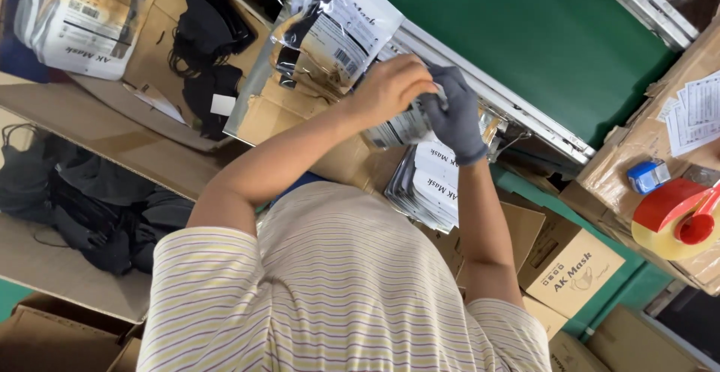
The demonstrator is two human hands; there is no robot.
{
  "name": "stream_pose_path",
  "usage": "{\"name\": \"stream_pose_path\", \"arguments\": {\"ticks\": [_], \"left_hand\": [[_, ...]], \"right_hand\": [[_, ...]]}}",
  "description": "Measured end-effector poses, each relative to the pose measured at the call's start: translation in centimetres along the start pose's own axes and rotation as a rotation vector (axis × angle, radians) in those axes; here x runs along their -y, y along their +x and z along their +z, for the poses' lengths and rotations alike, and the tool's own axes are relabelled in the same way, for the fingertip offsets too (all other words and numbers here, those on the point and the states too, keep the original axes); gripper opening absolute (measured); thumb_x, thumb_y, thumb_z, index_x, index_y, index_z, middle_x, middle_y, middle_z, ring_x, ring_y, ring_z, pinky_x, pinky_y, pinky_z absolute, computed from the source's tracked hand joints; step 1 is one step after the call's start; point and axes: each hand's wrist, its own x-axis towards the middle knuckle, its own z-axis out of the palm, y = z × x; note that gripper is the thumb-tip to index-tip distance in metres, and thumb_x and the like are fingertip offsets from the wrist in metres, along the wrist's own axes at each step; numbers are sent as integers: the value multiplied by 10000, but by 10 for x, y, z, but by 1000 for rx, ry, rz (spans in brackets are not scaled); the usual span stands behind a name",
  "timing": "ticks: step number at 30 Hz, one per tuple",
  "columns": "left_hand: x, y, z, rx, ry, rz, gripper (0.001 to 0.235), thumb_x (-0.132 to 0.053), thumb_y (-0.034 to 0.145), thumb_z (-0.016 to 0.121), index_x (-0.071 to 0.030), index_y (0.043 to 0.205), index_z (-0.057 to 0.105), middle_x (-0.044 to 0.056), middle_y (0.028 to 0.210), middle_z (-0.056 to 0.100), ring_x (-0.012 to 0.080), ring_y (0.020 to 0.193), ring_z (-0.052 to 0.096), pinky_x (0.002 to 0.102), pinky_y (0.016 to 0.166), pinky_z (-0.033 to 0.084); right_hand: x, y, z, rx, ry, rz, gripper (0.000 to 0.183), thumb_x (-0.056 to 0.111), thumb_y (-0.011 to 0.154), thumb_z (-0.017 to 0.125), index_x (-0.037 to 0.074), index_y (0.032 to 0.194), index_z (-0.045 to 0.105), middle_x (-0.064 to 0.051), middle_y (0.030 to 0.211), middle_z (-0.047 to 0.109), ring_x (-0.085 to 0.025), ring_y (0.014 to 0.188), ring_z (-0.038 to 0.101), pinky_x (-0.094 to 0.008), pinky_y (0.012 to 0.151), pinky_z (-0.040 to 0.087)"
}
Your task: The person picks up black masks from a conveyor belt and places them into individual plastic pouches before putting the pouches into a cardboard box.
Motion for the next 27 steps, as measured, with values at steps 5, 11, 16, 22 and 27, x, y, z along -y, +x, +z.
{"name": "stream_pose_path", "arguments": {"ticks": [5,11,16,22,27], "left_hand": [[14,-8,24,218,9,-11,188,-157,990,753,-35,894,648,88,850,682,208,690,670,303,596,561],[121,12,24,-69,281,-185,81,-84,981,633,-13,954,661,149,912,714,314,790,730,415,674,593],[91,32,-47,353,719,-713,526,-523,1017,477,-220,1447,470,268,1560,255,505,1411,227,742,1072,213],[110,-17,-56,567,804,-893,744,-727,1016,270,-289,1617,288,288,1687,38,555,1517,-31,787,1118,-38],[136,-16,-62,425,703,-920,785,-760,968,313,-275,1585,298,281,1647,66,519,1511,-8,743,1149,-36]], "right_hand": [[-27,-34,11,72,208,495,166,140,1013,672,10,1112,703,-94,694,659,-278,590,589,-356,548,420],[-96,-83,27,53,-116,421,215,211,968,768,9,1040,769,-160,880,730,-275,808,703,-409,727,539],[-57,-29,59,95,-258,215,772,453,805,903,143,1424,560,-233,1493,425,-437,1400,378,-568,1156,336],[-65,-5,138,378,-444,80,1213,482,601,973,255,1611,342,-262,1673,187,-507,1521,129,-682,1182,123],[-85,-1,137,342,-256,144,1227,485,675,954,279,1672,267,-248,1709,235,-440,1593,199,-621,1255,198]]}}
